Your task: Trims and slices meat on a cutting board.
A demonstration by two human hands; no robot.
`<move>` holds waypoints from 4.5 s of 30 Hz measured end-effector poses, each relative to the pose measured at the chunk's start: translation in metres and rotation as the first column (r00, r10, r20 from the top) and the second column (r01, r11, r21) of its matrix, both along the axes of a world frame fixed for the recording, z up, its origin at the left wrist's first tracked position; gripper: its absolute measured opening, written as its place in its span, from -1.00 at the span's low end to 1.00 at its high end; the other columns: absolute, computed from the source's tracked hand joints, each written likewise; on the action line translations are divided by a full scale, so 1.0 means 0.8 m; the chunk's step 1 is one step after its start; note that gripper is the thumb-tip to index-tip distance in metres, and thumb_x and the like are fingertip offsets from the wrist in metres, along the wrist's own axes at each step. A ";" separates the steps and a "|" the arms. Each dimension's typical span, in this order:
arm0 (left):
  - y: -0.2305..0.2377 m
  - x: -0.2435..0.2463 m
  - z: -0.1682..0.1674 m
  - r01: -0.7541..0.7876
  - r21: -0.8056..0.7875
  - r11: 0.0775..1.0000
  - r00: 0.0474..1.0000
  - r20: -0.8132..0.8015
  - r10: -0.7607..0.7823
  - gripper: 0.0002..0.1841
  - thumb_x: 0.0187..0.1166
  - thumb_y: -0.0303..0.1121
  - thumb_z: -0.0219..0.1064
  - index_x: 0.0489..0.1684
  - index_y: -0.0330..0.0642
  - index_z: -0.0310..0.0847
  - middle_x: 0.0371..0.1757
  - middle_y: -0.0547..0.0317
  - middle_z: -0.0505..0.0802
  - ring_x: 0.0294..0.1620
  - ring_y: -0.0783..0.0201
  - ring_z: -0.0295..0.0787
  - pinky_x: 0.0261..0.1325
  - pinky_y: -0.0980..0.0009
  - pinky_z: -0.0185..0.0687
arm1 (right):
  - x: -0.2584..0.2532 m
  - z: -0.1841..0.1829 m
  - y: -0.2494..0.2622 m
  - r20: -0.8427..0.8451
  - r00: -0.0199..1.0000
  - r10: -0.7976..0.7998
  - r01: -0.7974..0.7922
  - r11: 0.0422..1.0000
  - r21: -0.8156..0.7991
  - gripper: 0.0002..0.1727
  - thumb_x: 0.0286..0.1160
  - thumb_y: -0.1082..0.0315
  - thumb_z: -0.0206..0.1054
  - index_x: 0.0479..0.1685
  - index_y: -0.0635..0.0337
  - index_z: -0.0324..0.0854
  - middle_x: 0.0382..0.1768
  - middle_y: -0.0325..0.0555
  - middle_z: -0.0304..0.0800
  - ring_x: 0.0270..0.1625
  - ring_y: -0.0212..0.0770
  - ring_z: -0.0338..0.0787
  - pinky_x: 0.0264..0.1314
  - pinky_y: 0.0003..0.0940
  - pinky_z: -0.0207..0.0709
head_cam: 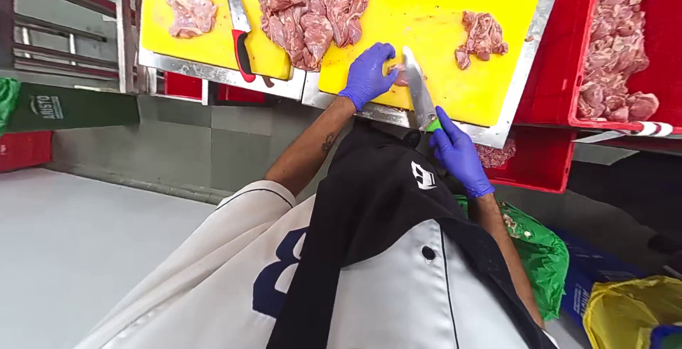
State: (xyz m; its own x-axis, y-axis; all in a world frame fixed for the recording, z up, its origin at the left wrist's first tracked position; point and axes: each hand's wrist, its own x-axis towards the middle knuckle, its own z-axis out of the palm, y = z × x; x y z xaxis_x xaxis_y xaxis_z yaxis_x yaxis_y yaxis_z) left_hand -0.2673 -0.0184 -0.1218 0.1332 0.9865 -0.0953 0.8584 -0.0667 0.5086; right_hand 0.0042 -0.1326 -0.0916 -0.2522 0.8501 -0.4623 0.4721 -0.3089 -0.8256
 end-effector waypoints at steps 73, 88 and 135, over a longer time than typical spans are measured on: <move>0.062 0.123 0.044 0.502 -0.218 0.837 -0.110 0.944 0.312 -0.63 0.78 -0.45 0.09 0.50 -0.29 0.39 0.17 -0.01 0.80 0.12 0.18 0.81 0.27 0.17 0.75 | 0.014 0.068 0.053 -0.250 0.941 -0.227 0.281 0.937 0.207 -0.40 0.86 0.33 -0.04 0.88 0.10 0.09 -0.39 -0.19 0.69 -0.73 -0.34 0.51 -0.78 -0.46 0.47; 0.062 -0.087 0.053 -0.240 0.225 0.944 0.966 -0.041 0.255 -0.71 0.58 -0.18 0.37 0.17 0.04 0.83 0.21 0.13 0.88 0.42 0.00 0.70 0.51 -0.06 0.53 | 0.026 0.015 0.032 0.130 0.985 -0.116 0.072 0.952 0.297 -0.40 0.84 0.16 -0.01 0.86 -0.10 0.21 -0.35 -0.16 0.73 -0.67 -0.31 0.50 -0.68 -0.30 0.47; 0.096 -0.057 0.032 0.697 0.118 0.707 0.717 -0.110 -0.689 -0.62 0.36 -0.39 0.50 0.18 0.13 0.87 0.25 0.21 0.89 0.48 -0.01 0.63 0.59 -0.10 0.40 | 0.027 -0.008 -0.014 0.083 0.980 -0.182 0.166 0.972 0.167 -0.39 0.81 0.18 0.08 0.85 -0.13 0.23 -0.35 -0.16 0.75 -0.60 -0.30 0.60 -0.56 -0.28 0.58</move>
